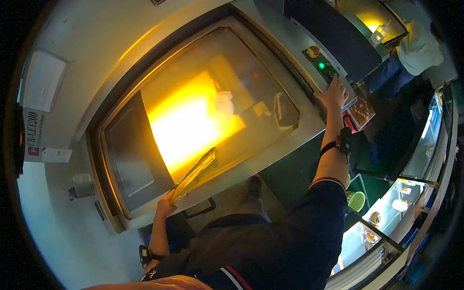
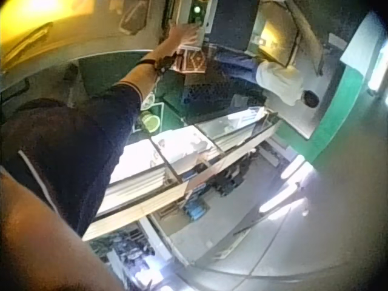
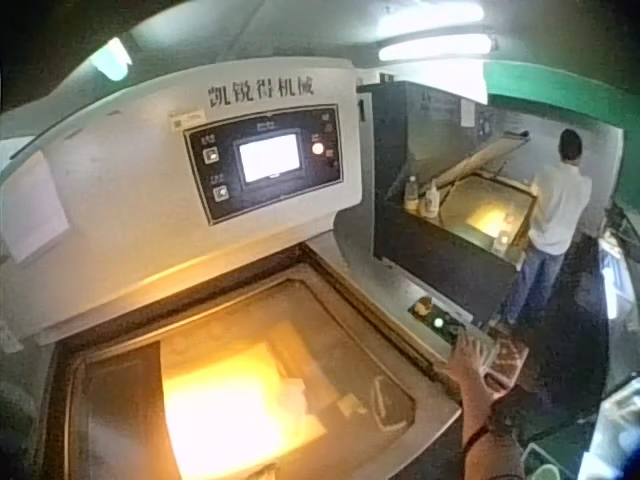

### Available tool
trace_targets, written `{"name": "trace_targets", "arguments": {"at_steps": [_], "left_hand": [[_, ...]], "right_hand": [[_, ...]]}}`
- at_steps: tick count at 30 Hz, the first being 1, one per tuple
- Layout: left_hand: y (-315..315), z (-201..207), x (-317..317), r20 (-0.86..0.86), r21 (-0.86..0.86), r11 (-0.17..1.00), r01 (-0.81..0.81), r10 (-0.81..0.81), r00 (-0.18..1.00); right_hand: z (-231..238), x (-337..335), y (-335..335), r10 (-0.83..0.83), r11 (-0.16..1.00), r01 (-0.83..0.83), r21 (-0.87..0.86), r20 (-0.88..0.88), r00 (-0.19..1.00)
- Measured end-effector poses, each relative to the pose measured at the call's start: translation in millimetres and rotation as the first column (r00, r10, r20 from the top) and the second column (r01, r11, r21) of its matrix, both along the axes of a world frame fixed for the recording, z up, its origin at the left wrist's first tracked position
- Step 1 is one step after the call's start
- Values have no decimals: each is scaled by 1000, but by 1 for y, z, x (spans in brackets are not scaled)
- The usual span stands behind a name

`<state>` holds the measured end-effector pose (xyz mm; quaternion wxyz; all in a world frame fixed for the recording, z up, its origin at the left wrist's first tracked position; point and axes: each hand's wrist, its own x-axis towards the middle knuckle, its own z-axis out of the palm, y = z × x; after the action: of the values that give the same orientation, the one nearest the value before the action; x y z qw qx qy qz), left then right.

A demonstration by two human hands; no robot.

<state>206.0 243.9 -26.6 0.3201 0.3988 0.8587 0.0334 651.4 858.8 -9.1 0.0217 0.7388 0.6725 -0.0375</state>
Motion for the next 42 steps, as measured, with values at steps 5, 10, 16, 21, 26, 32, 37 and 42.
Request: {"name": "trace_targets", "arguments": {"at_steps": [5, 10, 16, 21, 26, 32, 37, 42], "left_hand": [[1, -4, 1, -11, 4, 1000, 16, -16, 1000], [-14, -18, -2, -40, 109, 994, 28, -24, 999], [-59, -7, -22, -141, 3, 999, 54, -53, 989], [-130, 3, -108, -113, -254, 963, 94, -126, 986], [-135, -14, -273, -99, -279, 942, 187, -222, 970], [-36, -62, -509, -170, 8, 993, -118, 117, 979], [82, -77, -548, -307, -52, 981, -188, 163, 938], [88, -47, -505, -107, 96, 995, 35, -25, 994]], "right_hand": [[24, -12, 9, 15, 997, -11, -72, 61, 998], [16, -42, 44, 110, 943, 7, -333, 330, 938], [-46, -108, -91, 603, 713, -636, 293, 207, 771], [-74, -103, -359, 716, 685, -711, 159, -329, 616], [-73, -107, -547, 288, 887, -376, -269, -313, 905], [-76, -156, -626, -61, 909, -154, -387, -490, 870], [-40, -228, -625, -131, 892, -144, -428, -550, 825], [-41, -255, -620, -20, 867, -200, -456, -434, 901]]}}
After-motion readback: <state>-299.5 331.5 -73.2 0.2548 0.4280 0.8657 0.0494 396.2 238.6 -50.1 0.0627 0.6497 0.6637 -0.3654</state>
